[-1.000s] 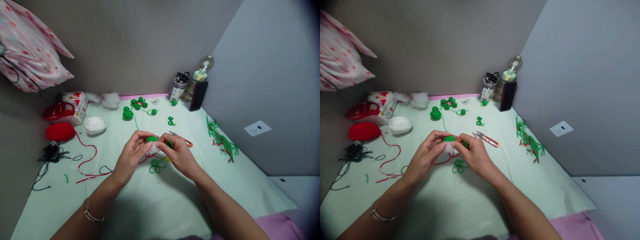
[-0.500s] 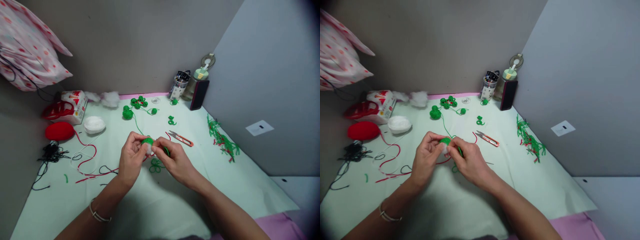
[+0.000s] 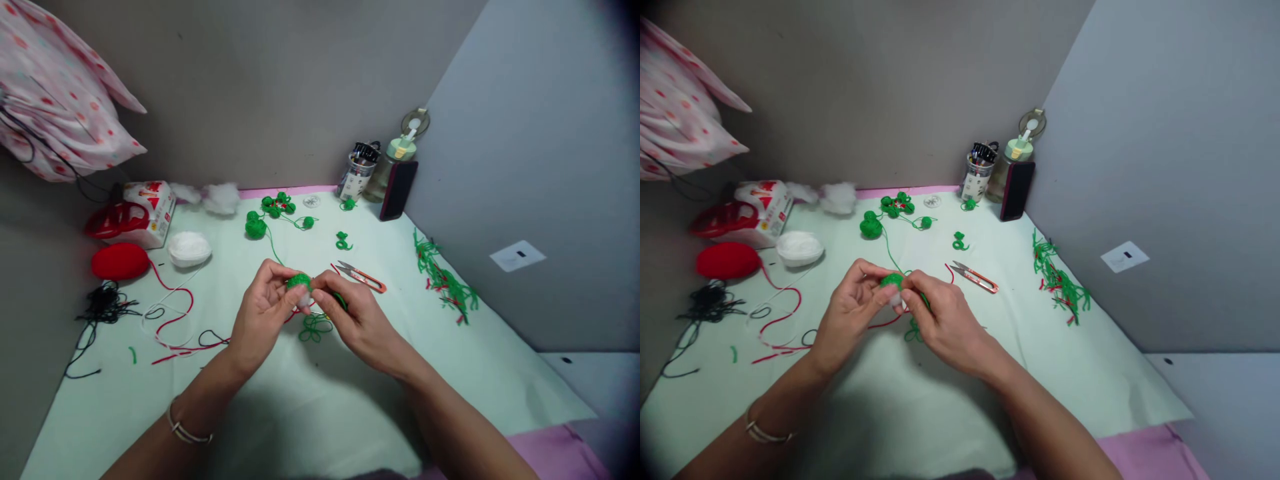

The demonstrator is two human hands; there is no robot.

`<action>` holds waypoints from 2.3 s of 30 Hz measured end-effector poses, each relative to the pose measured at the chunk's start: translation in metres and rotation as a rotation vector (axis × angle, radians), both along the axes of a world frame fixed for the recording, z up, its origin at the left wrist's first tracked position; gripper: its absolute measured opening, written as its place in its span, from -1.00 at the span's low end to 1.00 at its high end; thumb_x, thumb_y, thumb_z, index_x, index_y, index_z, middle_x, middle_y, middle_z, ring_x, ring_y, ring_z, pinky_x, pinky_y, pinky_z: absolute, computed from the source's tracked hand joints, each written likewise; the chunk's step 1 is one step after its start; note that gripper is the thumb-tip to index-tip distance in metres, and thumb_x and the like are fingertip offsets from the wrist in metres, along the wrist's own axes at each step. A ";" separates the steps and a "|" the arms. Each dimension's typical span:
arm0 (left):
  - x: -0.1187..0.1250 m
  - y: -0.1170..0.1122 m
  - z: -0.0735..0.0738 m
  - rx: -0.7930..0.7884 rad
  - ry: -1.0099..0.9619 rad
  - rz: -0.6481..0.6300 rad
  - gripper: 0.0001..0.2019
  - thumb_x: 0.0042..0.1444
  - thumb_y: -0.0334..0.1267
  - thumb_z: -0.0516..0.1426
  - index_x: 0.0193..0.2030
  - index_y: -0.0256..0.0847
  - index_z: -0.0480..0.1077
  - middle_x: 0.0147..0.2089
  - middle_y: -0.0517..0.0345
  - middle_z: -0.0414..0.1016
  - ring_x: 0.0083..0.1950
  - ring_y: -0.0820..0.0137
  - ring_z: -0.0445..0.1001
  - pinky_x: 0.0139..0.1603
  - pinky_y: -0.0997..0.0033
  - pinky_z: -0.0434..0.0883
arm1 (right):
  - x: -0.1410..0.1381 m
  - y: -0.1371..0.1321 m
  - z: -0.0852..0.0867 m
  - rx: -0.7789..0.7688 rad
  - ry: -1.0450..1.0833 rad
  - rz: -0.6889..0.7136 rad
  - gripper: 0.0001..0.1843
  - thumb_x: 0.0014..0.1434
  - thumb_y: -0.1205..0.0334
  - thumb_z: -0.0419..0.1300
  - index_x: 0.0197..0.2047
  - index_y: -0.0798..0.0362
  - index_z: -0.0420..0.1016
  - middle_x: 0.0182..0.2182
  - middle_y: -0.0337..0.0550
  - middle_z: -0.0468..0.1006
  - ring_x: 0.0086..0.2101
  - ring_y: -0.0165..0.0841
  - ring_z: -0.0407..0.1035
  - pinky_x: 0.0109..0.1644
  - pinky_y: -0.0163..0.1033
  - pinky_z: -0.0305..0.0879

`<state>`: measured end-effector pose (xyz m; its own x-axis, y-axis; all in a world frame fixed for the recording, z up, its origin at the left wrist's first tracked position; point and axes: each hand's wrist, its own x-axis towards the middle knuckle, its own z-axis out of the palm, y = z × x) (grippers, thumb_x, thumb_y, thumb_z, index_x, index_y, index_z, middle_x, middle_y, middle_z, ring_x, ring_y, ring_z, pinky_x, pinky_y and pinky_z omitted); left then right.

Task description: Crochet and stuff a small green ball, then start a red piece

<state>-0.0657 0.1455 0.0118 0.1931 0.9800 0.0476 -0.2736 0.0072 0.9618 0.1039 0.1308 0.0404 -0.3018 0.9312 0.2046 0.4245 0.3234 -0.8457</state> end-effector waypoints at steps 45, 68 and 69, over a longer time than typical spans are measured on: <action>-0.007 0.009 -0.008 -0.137 -0.061 -0.163 -0.79 0.25 -0.14 0.30 -0.16 -0.14 0.37 -0.26 0.22 0.59 -0.23 0.40 0.63 -0.07 0.32 0.58 | 0.003 0.012 -0.016 -0.128 -0.095 -0.153 -0.56 0.34 0.02 0.21 -0.52 0.02 0.30 -0.63 -0.37 0.26 -0.54 -0.46 0.06 -0.44 -0.30 0.01; 0.001 0.004 -0.008 -0.160 -0.100 -0.080 -0.83 0.24 -0.21 0.28 -0.20 -0.15 0.36 -0.31 0.26 0.55 -0.27 0.45 0.58 -0.18 0.42 0.56 | -0.006 0.007 -0.017 -0.007 -0.104 -0.192 -0.69 0.32 0.21 0.21 -0.47 0.01 0.35 -0.59 -0.34 0.37 -0.54 -0.46 0.15 -0.42 -0.31 0.05; 0.001 0.003 -0.008 -0.148 -0.103 -0.088 -0.81 0.23 -0.20 0.30 -0.18 -0.15 0.36 -0.30 0.25 0.55 -0.26 0.44 0.60 -0.17 0.41 0.56 | -0.005 0.008 -0.016 -0.030 -0.088 -0.203 -0.69 0.32 0.21 0.21 -0.48 0.02 0.37 -0.58 -0.32 0.40 -0.53 -0.45 0.19 -0.41 -0.31 0.08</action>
<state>-0.0644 0.1488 0.0041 0.2796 0.9574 -0.0722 -0.3624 0.1749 0.9155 0.0993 0.1383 0.0248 -0.1233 0.9798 0.1572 0.5505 0.1993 -0.8107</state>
